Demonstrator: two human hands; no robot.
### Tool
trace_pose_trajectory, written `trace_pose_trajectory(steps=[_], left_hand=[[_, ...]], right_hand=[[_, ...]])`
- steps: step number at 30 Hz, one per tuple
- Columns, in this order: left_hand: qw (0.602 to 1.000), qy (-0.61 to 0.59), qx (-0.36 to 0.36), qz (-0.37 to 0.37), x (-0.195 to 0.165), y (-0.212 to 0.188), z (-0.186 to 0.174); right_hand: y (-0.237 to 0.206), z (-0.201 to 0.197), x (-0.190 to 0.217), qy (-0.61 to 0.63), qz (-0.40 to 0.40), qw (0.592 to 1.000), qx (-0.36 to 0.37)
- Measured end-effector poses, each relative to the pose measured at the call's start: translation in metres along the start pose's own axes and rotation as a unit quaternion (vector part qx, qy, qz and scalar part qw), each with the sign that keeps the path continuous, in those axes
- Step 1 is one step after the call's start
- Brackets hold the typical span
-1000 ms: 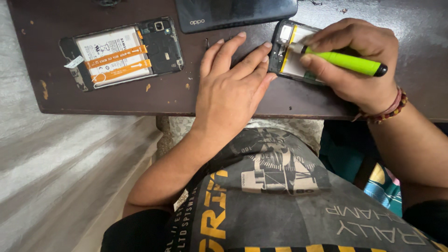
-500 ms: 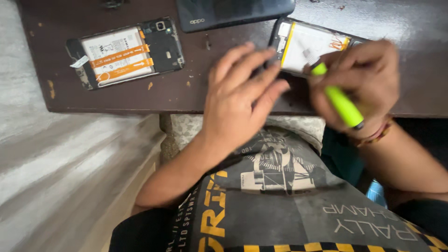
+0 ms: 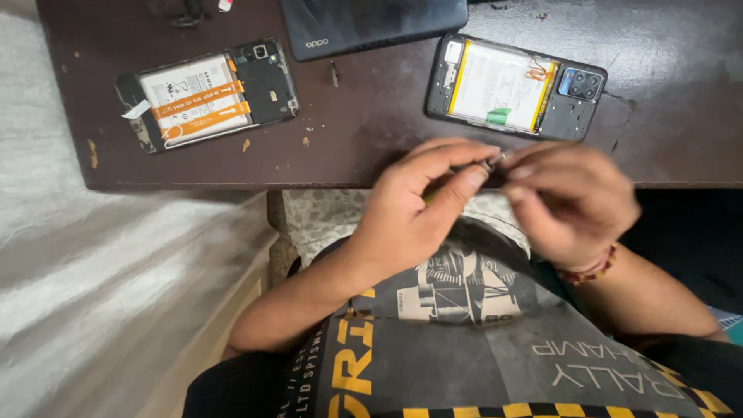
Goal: The person pries open a smartphone on a desk, using a green-handled pry tool and a small screwdriver to work around the edges of the device and remove its back cover, exposing the battery. A second disassembled phone with its battery exposed lies on the desk beside the one being worked on.
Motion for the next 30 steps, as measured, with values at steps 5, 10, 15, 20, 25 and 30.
trace_pose_trajectory(steps=[5,10,15,20,25,30], left_hand=[[0.997,-0.003,0.065,-0.033,-0.006,-0.002,0.009],[0.973,-0.083,0.109,-0.187,0.005,-0.007,0.018],[0.970,-0.138,0.157,-0.123,0.004,-0.012,0.025],[0.978,-0.044,0.127,-0.158,0.002,-0.013,0.024],[0.989,0.039,0.128,-0.065,-0.011,-0.004,0.019],[0.985,0.131,0.112,-0.027,-0.010,0.009,0.010]], right_hand=[[-0.006,-0.016,-0.012,0.060,0.101,0.990,0.073],[-0.025,-0.025,-0.020,0.094,0.123,0.982,0.108],[-0.036,-0.022,-0.020,0.105,0.119,0.983,0.092],[-0.033,-0.021,-0.017,0.106,0.148,0.974,0.131],[-0.027,-0.020,-0.010,0.131,0.111,0.982,0.079],[-0.011,-0.043,-0.019,0.344,0.144,0.920,-0.120]])
Point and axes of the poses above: each hand's wrist, its own y-axis towards the middle knuckle, its own z-axis out of the palm, x = y × z, the point moved 3 cm from there along y, towards the middle knuckle, and after that the axes turned 7 degrees about -y, right-handed, at the moved point
